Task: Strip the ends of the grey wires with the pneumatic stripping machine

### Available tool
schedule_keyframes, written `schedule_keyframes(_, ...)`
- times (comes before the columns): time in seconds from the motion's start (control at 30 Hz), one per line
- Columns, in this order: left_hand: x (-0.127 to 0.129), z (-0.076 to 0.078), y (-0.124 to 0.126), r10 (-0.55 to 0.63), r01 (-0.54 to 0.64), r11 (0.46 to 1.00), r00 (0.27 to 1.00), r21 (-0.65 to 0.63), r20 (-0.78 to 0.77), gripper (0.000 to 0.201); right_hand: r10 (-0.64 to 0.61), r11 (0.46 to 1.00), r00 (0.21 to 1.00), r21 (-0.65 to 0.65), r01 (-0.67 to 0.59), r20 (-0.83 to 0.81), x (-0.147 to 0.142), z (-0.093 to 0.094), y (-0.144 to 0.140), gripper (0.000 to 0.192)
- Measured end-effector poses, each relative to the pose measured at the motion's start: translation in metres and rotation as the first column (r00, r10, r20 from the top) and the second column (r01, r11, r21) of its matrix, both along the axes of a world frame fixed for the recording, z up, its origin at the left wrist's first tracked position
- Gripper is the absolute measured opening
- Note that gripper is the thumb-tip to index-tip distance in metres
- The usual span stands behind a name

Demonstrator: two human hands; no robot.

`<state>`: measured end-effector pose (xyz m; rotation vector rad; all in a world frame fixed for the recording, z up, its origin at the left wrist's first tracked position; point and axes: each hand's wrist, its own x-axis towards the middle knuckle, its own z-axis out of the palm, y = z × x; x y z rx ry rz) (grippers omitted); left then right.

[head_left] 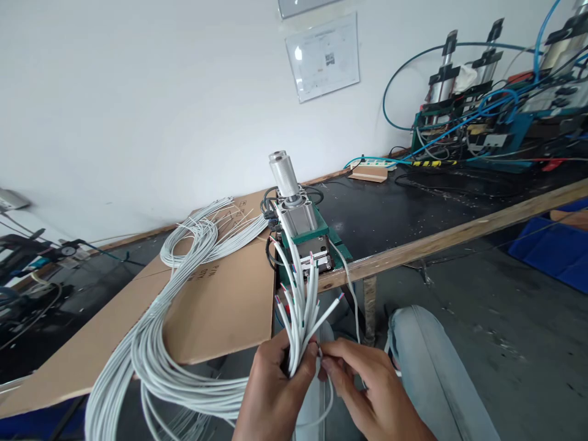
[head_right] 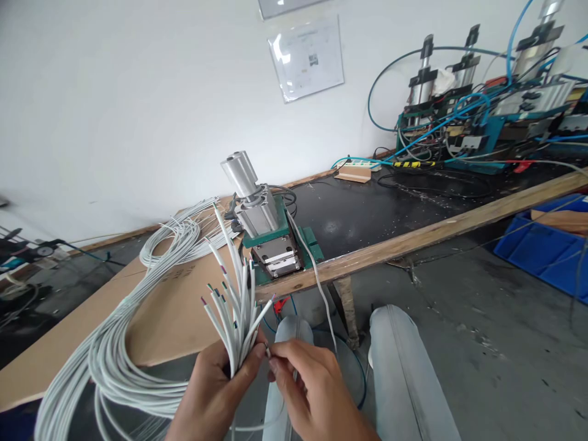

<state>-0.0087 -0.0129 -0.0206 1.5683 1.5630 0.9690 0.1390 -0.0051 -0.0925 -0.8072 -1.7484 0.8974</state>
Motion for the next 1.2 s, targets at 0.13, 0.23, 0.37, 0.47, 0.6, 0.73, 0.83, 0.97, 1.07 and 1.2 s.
schedule_keyframes(0.13, 0.000, 0.003, 0.003, -0.025, 0.024, 0.999, 0.999, -0.035, -0.025, 0.022, 0.009, 0.999, 0.999, 0.030, -0.011, 0.048, 0.000, 0.002, 0.001, 0.019)
schedule_keyframes(0.23, -0.001, 0.003, 0.007, -0.072, 0.065, 0.995, 0.993, -0.070, -0.099, 0.016, 0.024, 0.999, 0.993, 0.039, -0.028, 0.119, 0.004, 0.007, 0.001, 0.019)
schedule_keyframes(0.37, -0.001, 0.002, 0.010, -0.129, 0.130, 0.991, 0.958, -0.016, -0.256, 0.013, 0.003, 0.997, 0.980, 0.079, -0.019, 0.200, 0.008, 0.012, 0.000, 0.021)
schedule_keyframes(0.47, 0.000, -0.002, 0.010, -0.136, 0.157, 0.986, 0.942, 0.047, -0.307, 0.012, -0.009, 0.997, 0.975, 0.083, -0.009, 0.220, 0.009, 0.014, 0.001, 0.022)
schedule_keyframes(0.6, -0.003, -0.007, 0.008, -0.081, 0.094, 0.994, 0.970, 0.047, -0.228, 0.016, 0.038, 0.998, 0.995, -0.044, -0.034, 0.096, 0.005, 0.008, 0.002, 0.019)
schedule_keyframes(0.73, -0.009, -0.008, 0.008, -0.127, 0.125, 0.991, 0.991, -0.049, -0.039, 0.029, 0.137, 0.932, 0.971, -0.305, -0.194, -0.197, -0.009, -0.007, 0.002, 0.030)
schedule_keyframes(0.83, -0.012, -0.008, 0.007, -0.128, 0.130, 0.988, 0.991, -0.086, 0.039, 0.036, 0.119, 0.894, 0.924, -0.365, -0.259, -0.364, -0.021, -0.014, -0.001, 0.038)
schedule_keyframes(0.97, -0.012, -0.009, 0.004, -0.042, 0.049, 0.995, 0.995, -0.083, 0.086, 0.038, 0.085, 0.857, 0.882, -0.417, -0.302, -0.464, -0.031, -0.014, -0.005, 0.038)
schedule_keyframes(1.07, -0.010, -0.012, 0.001, 0.010, 0.001, 0.997, 0.991, -0.083, 0.130, 0.038, 0.064, 0.845, 0.869, -0.436, -0.309, -0.491, -0.035, -0.013, -0.006, 0.039)
schedule_keyframes(1.2, -0.007, -0.016, -0.003, 0.092, -0.085, 0.995, 0.975, -0.044, 0.205, 0.034, 0.069, 0.841, 0.863, -0.435, -0.320, -0.501, -0.038, -0.017, -0.006, 0.040)
